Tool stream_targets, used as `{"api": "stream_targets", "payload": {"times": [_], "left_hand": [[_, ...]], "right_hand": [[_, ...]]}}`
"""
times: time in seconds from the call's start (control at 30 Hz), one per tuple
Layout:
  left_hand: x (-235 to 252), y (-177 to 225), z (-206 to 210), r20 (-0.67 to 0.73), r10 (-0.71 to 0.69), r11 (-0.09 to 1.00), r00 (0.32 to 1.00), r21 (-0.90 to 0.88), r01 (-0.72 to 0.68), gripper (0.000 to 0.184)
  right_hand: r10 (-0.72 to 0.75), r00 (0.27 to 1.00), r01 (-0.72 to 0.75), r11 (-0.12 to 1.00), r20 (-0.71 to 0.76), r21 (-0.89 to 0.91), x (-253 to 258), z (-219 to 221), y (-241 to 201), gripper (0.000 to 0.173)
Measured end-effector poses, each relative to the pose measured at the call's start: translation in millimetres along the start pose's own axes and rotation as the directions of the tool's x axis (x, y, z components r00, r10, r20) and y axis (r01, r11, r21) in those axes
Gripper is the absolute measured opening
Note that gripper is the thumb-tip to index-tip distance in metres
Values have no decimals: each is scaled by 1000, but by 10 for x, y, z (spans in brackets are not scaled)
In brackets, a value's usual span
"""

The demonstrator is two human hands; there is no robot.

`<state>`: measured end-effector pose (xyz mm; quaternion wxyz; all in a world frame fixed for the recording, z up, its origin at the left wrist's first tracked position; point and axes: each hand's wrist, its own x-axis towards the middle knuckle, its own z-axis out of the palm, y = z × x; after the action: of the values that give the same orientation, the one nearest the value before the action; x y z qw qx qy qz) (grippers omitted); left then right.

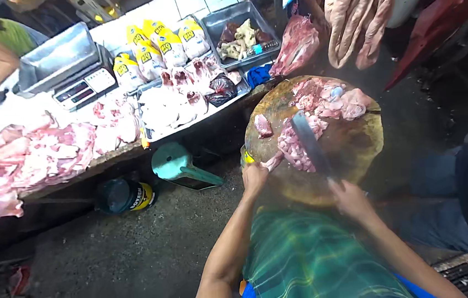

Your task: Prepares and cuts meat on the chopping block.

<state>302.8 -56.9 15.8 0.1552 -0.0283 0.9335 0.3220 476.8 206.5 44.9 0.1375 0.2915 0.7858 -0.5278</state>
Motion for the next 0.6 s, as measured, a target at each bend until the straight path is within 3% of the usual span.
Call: {"api": "stream_targets", "payload": {"times": [0.07, 0.17, 0.27, 0.37, 0.6], "left_hand": [[-83, 194, 5, -51, 95, 993, 994, 78, -91, 35], [-47, 464, 230, 84, 143, 986, 986, 76, -149, 36], [132, 578, 576, 161, 27, 999, 987, 16, -30, 46], [321, 814, 653, 194, -126, 991, 973, 77, 113, 46], [391, 825, 616, 210, -143, 985, 967, 130, 117, 46]], "right_hand": [[-17, 997, 21, 999, -76, 49, -62, -41, 10, 56], [1, 991, 16, 992, -135, 124, -102, -29, 22, 47], [30, 989, -4, 985, -147, 172, -150, -6, 101, 45], [62, 986, -29, 978, -154, 208, -220, 19, 233, 46], [107, 987, -71, 961, -123, 266, -280, 116, 427, 46]]}}
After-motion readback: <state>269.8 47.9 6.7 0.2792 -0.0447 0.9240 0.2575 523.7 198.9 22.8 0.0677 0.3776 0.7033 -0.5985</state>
